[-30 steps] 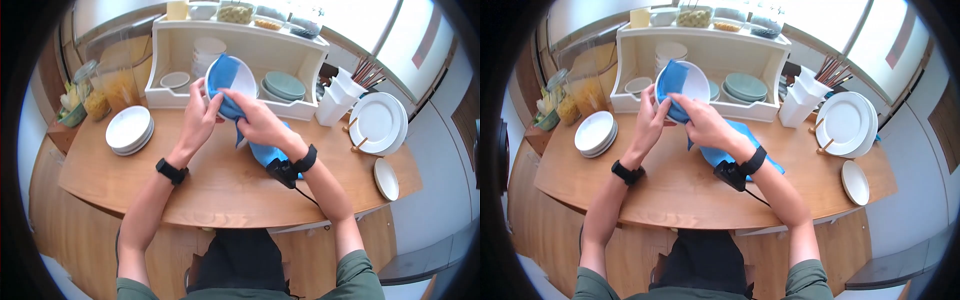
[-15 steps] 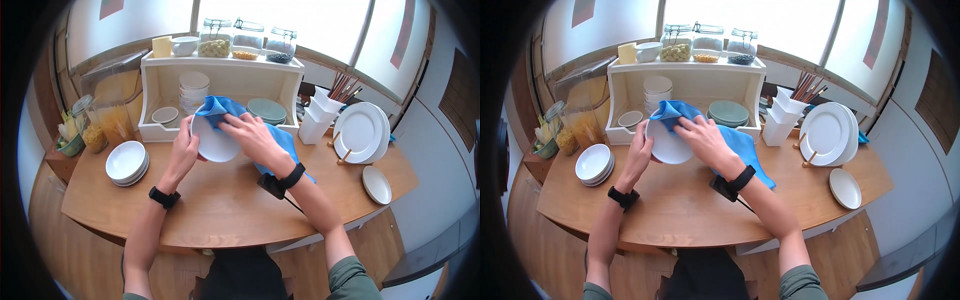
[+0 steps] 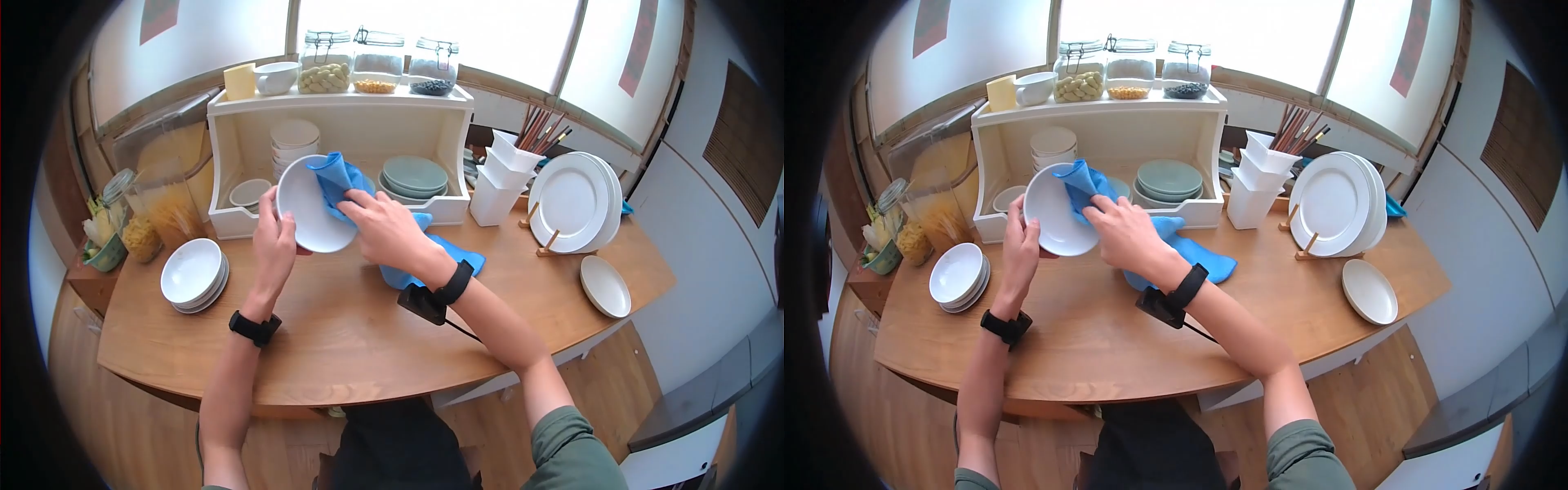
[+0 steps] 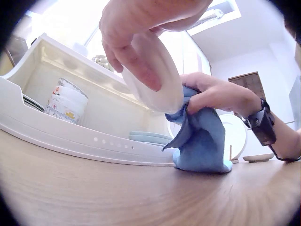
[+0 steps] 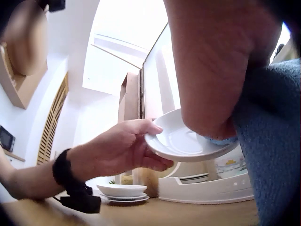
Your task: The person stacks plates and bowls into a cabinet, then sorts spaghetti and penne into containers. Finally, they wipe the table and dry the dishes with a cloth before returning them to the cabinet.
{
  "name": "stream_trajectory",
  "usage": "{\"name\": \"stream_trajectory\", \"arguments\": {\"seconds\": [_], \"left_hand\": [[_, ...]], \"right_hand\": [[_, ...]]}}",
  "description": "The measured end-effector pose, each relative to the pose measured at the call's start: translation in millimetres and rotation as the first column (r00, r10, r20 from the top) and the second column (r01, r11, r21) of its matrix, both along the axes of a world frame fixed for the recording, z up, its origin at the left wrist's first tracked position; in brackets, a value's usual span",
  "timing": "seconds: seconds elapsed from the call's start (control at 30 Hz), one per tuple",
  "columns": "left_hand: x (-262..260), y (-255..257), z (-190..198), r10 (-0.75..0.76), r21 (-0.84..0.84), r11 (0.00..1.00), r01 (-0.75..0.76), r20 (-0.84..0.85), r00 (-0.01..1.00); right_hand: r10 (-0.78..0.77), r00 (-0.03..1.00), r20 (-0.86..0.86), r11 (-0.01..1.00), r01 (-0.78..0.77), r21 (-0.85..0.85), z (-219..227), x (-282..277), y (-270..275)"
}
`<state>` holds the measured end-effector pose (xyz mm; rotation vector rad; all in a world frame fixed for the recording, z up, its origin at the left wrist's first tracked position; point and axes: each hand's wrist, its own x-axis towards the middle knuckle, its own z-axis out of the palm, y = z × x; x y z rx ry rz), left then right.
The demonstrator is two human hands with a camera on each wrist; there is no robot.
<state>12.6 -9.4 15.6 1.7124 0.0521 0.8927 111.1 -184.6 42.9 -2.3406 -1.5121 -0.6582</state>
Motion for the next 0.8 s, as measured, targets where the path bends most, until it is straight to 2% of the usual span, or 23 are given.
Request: {"name": "stream_trajectory", "arguments": {"seconds": [0.07,0.1,0.2,0.3,0.33,0.43,0.47,0.5,0.57,0.67,0.73,0.8], "left_hand": [[-1,-2,0,0.006,-0.013,1.0,-0.006,-0.002,1.0],[-1,-3,1,0.015,-0.021,1.0,-0.015,0.005,1.0],[-2,-7,-1,0.001,0.001,1.0,-0.001,-0.006,1.0],[1,-4,-6,0.01,-0.039,0.999,-0.009,0.022,1.0],[1,-3,-6,0.009,-0.039,0.999,-0.008,0.02,1.0],[4,2,-4,0.029,-0.06,0.998,-0.025,0.061,0.998],[3,1,-2,0.038,-0.053,0.998,-0.034,0.088,0.995],[1,2,-1,0.053,-0.047,0.998,-0.048,0.11,0.993],[5,5,-6,0.042,0.013,0.999,-0.044,0.143,0.989],[1,-6,-1,-0.044,0.049,0.998,0.04,0.085,0.995],[1,-8,-3,-0.052,0.097,0.994,0.048,0.046,0.998],[0,-9,-4,-0.163,0.081,0.983,0.164,-0.02,0.986]], "right_hand": [[0.136,0.982,-0.13,0.99,-0.139,-0.01,-3,-4,3],[0.133,0.983,-0.128,0.991,-0.136,-0.009,-6,-5,5],[0.334,0.911,-0.244,0.942,-0.327,0.069,-10,-14,8],[0.405,0.882,-0.24,0.914,-0.401,0.069,-5,-23,7],[0.415,0.89,-0.191,0.91,-0.404,0.092,-5,-24,6],[0.405,0.91,-0.094,0.914,-0.4,0.068,1,-13,1],[0.364,0.93,-0.048,0.93,-0.36,0.082,3,-11,-2],[0.259,0.965,-0.042,0.966,-0.259,0.019,6,-8,-7],[0.175,0.984,-0.018,0.984,-0.175,-0.018,10,1,-13],[0.009,0.999,0.051,1.0,-0.009,0.003,16,1,-18],[-0.006,0.997,0.075,0.999,0.002,0.049,16,4,-16],[0.022,0.993,0.117,0.994,-0.034,0.101,14,2,-13]]}}
